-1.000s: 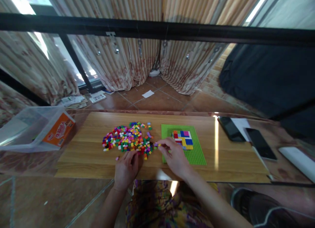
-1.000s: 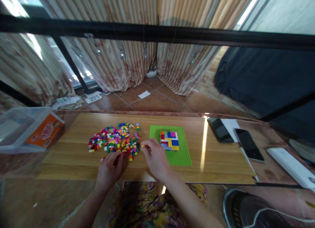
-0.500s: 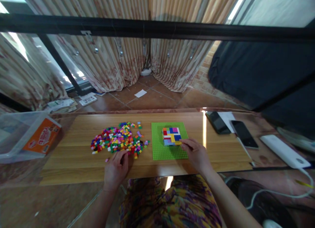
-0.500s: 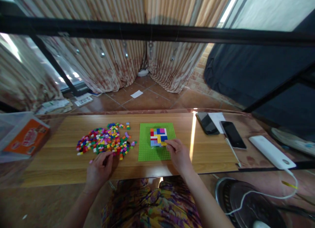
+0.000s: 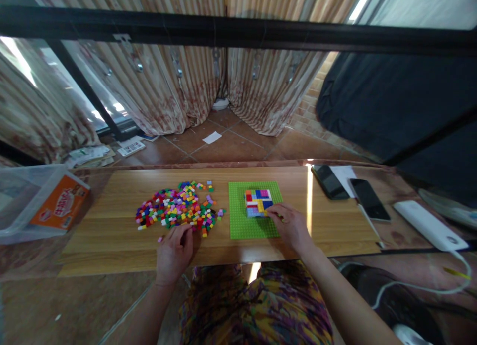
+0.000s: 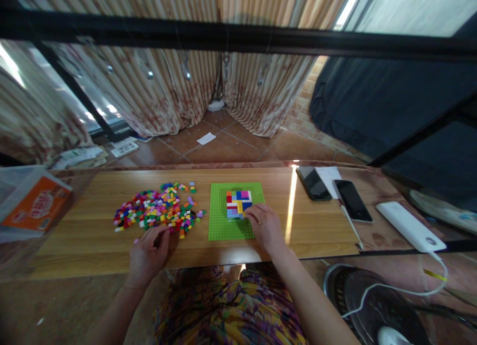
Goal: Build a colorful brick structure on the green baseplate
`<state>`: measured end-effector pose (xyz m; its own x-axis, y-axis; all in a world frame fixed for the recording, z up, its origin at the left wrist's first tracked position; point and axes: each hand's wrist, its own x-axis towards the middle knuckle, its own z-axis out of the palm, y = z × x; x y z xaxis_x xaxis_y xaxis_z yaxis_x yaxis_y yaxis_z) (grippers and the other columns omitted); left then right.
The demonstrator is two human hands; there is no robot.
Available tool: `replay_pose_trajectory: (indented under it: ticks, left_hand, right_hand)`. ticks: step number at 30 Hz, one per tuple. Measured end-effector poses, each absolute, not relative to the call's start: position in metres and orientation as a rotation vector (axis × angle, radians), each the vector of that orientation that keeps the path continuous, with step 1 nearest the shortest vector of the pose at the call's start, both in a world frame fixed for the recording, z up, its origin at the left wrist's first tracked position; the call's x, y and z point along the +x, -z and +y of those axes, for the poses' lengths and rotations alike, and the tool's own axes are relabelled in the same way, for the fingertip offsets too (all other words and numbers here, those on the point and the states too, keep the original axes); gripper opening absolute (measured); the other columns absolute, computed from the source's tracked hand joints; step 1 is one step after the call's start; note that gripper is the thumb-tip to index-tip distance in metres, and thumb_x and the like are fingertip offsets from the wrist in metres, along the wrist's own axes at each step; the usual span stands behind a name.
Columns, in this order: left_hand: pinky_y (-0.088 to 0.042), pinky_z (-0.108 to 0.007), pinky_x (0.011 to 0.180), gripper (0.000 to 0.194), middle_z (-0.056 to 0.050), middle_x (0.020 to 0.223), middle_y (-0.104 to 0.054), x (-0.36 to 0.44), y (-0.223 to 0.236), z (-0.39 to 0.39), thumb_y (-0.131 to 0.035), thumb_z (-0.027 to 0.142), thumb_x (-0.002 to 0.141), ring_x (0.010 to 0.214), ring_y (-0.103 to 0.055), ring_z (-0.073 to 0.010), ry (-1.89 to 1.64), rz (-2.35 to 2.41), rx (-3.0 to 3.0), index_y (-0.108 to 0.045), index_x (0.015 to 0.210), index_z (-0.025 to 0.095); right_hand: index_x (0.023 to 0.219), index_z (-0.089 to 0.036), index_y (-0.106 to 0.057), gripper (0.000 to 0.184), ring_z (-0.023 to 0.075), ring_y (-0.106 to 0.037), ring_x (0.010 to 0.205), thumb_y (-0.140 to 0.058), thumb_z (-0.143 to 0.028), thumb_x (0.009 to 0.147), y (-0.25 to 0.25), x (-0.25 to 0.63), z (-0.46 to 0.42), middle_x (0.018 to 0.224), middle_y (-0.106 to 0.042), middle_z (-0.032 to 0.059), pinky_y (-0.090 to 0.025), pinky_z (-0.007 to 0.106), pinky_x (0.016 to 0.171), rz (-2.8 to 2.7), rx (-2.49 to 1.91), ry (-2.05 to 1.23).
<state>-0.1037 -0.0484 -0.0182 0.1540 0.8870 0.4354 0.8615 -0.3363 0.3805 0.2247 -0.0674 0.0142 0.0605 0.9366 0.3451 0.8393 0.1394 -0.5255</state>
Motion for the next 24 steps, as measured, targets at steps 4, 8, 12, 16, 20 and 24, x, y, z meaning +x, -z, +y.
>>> replay_pose_trajectory:
  ticks: [4,8,12,16,20,24]
  left_hand:
    - [-0.043,-0.028,0.071,0.018,-0.003,0.091,-0.073,-0.1039,0.0180,-0.0484,-0.048,0.029,0.092,0.083,-0.068,-0.0181,-0.925,1.778,2.352,-0.065,0.094,0.022]
    - [-0.044,-0.028,0.072,0.019,-0.004,0.091,-0.072,-0.1039,0.0178,-0.0482,-0.048,0.029,0.092,0.084,-0.067,-0.0181,-0.950,1.753,2.352,-0.065,0.094,0.021]
    - [-0.044,-0.028,0.071,0.019,-0.004,0.091,-0.073,-0.1038,0.0177,-0.0482,-0.048,0.030,0.092,0.084,-0.067,-0.0182,-0.941,1.767,2.348,-0.065,0.093,0.021]
    - [-0.044,-0.028,0.070,0.019,-0.004,0.090,-0.073,-0.1033,0.0167,-0.0485,-0.048,0.030,0.092,0.082,-0.068,-0.0178,-0.930,1.766,2.338,-0.065,0.094,0.022]
    - [-0.044,-0.028,0.070,0.020,-0.005,0.091,-0.073,-0.1030,0.0163,-0.0492,-0.048,0.030,0.092,0.083,-0.068,-0.0182,-0.934,1.783,2.330,-0.065,0.094,0.021]
    - [-0.045,-0.028,0.071,0.021,-0.005,0.091,-0.073,-0.1030,0.0167,-0.0494,-0.047,0.032,0.093,0.083,-0.068,-0.0185,-0.924,1.774,2.322,-0.065,0.095,0.022]
  right_hand:
    - [0.085,-0.022,-0.073,0.023,0.0186,-0.064,0.086,-0.051,-0.025,0.091,-0.0158,0.2251,-0.0660,0.091,-0.069,0.0067,-0.051,0.032,0.081,-1.797,-1.687,-0.195]
    - [0.088,-0.022,-0.073,0.024,0.0183,-0.064,0.085,-0.049,-0.025,0.092,-0.0146,0.2259,-0.0651,0.091,-0.069,0.0063,-0.050,0.031,0.079,-1.819,-1.704,-0.195]
    - [0.088,-0.021,-0.072,0.024,0.0183,-0.064,0.085,-0.049,-0.026,0.092,-0.0100,0.2264,-0.0655,0.091,-0.069,0.0063,-0.050,0.031,0.079,-1.806,-1.721,-0.155]
    - [0.092,-0.022,-0.071,0.023,0.0187,-0.064,0.083,-0.049,-0.028,0.092,-0.0065,0.2277,-0.0665,0.092,-0.069,0.0065,-0.050,0.032,0.077,-1.806,-1.770,-0.146]
    - [0.093,-0.022,-0.070,0.024,0.0198,-0.063,0.085,-0.048,-0.029,0.093,-0.0065,0.2287,-0.0665,0.093,-0.069,0.0072,-0.049,0.033,0.078,-1.837,-1.792,-0.136]
    - [0.089,-0.023,-0.071,0.025,0.0193,-0.064,0.084,-0.047,-0.030,0.093,-0.0079,0.2280,-0.0667,0.091,-0.069,0.0066,-0.050,0.032,0.077,-1.808,-1.776,-0.150]
